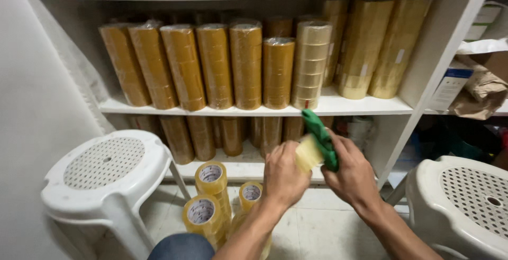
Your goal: The person sits on the floor and wipes several rolls of clear packing tape with a green cloth. They handle the rolls one by one, rotating them to clean the surface, and place some of the cleaned rolls onto a nearby shelf.
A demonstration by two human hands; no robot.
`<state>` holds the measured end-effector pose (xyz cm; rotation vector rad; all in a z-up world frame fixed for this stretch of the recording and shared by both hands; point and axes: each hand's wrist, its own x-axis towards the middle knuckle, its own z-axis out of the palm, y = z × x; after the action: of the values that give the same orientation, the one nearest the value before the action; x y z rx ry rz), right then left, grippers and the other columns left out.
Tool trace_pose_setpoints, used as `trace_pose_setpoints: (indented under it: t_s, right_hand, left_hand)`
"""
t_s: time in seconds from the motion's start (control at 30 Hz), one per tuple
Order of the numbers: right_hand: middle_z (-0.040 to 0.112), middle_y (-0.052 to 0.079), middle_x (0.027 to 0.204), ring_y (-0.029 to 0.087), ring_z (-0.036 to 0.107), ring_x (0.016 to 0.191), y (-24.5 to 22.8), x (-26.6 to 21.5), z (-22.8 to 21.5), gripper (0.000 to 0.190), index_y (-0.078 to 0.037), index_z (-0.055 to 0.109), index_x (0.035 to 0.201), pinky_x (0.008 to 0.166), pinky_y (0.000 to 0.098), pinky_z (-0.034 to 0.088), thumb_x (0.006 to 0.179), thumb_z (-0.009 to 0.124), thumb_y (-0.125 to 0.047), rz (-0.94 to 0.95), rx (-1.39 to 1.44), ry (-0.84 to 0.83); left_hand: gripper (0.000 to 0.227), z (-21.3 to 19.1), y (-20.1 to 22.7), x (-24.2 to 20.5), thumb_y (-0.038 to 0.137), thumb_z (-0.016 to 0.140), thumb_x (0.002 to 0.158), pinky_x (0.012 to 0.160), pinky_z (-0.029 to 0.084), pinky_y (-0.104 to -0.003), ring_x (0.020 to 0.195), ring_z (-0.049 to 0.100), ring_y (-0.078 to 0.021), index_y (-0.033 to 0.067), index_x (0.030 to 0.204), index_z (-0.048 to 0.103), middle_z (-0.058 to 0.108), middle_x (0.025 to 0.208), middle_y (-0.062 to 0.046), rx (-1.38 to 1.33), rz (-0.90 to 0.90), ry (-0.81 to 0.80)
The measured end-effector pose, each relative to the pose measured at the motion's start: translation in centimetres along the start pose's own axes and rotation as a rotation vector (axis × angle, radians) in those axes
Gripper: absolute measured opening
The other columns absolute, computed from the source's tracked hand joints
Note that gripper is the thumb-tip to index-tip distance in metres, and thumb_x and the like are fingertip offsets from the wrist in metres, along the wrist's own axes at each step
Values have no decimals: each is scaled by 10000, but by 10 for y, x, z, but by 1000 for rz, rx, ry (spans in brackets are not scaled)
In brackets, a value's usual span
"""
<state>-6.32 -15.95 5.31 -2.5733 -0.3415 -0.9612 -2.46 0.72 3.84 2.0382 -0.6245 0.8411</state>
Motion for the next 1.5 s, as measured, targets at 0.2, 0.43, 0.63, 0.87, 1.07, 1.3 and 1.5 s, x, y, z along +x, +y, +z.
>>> trace_pose_setpoints:
  t_s: [0.2, 0.43, 0.63, 0.87, 1.07, 1.3, 1.5]
  right_hand:
    - [650, 124, 1338, 351, 629, 1092, -12, -7, -1, 861, -111, 543, 1448, 892, 421, 502, 597, 649, -42, -310, -44, 136]
    - [644, 89, 1346, 353, 633, 1090, 19, 0, 11, 957, -220, 464, 1534, 813, 512, 585, 610, 687, -110, 31, -89, 45]
    - [644, 198, 1326, 393, 643, 1144, -6, -6, 5, 742, -108, 587, 1391, 961, 451, 542, 657, 640, -17, -332, 55, 158]
    - [687, 123, 1322, 331, 673, 1119, -9, -7, 1, 848, -141, 566, 1443, 952, 407, 554, 603, 630, -35, -115, 88, 132]
    - [638, 160, 1334, 375, 665, 1123, 12, 2, 6, 924, -165, 489, 1513, 921, 449, 559, 609, 649, -62, -12, 118, 94]
    - [640, 176, 1329, 384, 644, 1123, 6, -7, 13, 894, -165, 520, 1479, 928, 434, 548, 601, 674, -86, -239, 48, 126]
    - [645, 91, 1281, 368, 663, 1052, 14, -6, 15, 982, -260, 465, 1533, 833, 460, 560, 588, 698, -127, 20, 3, 78]
  left_hand:
    - [122, 0, -8, -2, 71, 659, 700, 657, 466, -539, 746, 614, -458, 58, 820, 640, 695, 797, -196, -16, -61, -18]
    - [178, 0, 2, 1, 86, 658, 706, 669, 432, -511, 796, 611, -395, 102, 850, 555, 662, 818, -121, -63, 34, -10]
    - [161, -6, -4, 4, 36, 639, 713, 652, 515, -501, 724, 670, -363, 76, 868, 655, 723, 830, -145, -90, -157, -81]
    - [232, 0, -5, -1, 47, 694, 729, 677, 482, -468, 800, 633, -323, 81, 949, 631, 693, 854, -125, -48, -211, -117]
    - [323, 1, -4, 4, 134, 726, 677, 798, 505, -463, 925, 653, -357, 123, 986, 635, 720, 915, -115, -68, -181, -50]
    - [281, -4, -9, 3, 74, 710, 675, 708, 485, -479, 828, 636, -354, 93, 930, 596, 708, 875, -133, -32, -202, -71]
    - [289, 0, -8, 4, 85, 704, 671, 736, 483, -458, 845, 630, -344, 129, 948, 633, 693, 853, -107, -71, -124, -80]
